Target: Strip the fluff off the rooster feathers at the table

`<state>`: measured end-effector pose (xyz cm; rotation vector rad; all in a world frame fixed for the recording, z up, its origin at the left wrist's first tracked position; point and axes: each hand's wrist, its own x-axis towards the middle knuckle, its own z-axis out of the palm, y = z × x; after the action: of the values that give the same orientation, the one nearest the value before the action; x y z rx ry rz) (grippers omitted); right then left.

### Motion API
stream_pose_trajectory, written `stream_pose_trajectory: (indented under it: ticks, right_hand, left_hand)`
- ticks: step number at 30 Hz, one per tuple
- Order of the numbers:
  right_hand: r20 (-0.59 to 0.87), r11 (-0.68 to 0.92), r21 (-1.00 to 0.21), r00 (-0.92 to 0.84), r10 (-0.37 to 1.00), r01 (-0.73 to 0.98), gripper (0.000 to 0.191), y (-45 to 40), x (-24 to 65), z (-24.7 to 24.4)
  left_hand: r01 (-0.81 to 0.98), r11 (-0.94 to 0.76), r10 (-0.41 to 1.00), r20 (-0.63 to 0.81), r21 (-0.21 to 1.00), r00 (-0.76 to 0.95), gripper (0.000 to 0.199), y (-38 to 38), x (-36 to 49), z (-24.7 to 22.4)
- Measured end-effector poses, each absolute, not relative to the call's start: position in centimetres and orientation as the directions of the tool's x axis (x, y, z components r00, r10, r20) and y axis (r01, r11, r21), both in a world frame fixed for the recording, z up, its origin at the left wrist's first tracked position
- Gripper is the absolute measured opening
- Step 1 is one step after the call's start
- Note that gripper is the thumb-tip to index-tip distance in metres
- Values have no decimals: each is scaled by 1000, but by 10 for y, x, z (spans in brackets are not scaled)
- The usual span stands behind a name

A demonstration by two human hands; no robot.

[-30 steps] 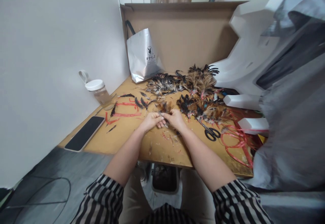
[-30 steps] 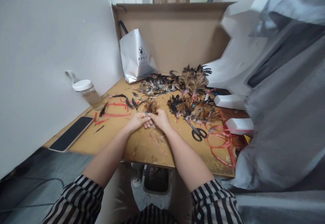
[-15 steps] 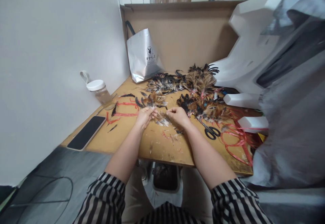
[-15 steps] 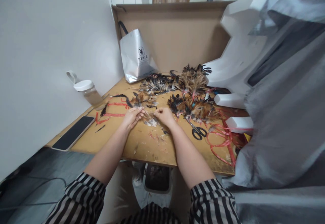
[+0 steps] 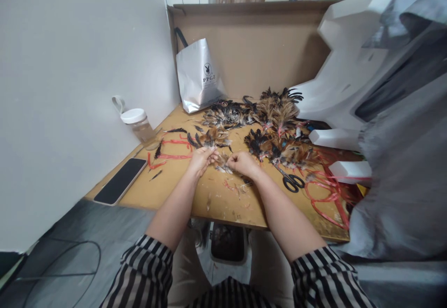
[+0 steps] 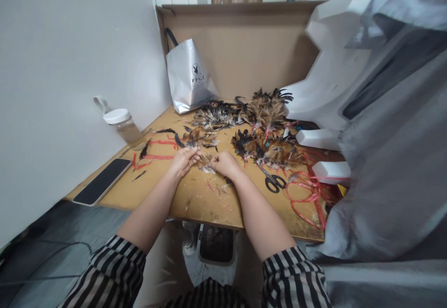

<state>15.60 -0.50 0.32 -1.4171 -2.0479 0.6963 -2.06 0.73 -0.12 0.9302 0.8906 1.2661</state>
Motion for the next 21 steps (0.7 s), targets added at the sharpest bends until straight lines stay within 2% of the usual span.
stream_pose_trajectory:
  ticks: [6,10,12,15,18,21]
  right_hand:
    - [104,294,-511,-281,954,808,7,-18,150,16]
    - [106,294,-512,-280,954,807,10,-18,150,16]
    - [95,278,-568,-273,957,775,10,-15,152,14]
    - [76,225,-716,-246,966,661,11,-9,156,9]
    - [37,115,-880,-175,984,461,12,-5,157,8]
    - [-9,18,-980,-132,991,201,14,-2,157,9]
  left_hand:
    - [-373,70,994,-33,925,106,22,6,-20,-1]
    - [-373,74,994,-39,925,101,21,6,-20,0]
    - [-373,72,995,-41,925,90,20,5,-20,1]
    - [-407,64,996,-30,911,89,19,5,-21,2]
    - [-457,81,994,-36,886,107,16,5,-22,3]
    - [-486,126,987,-60,865,149,12,5,-22,3]
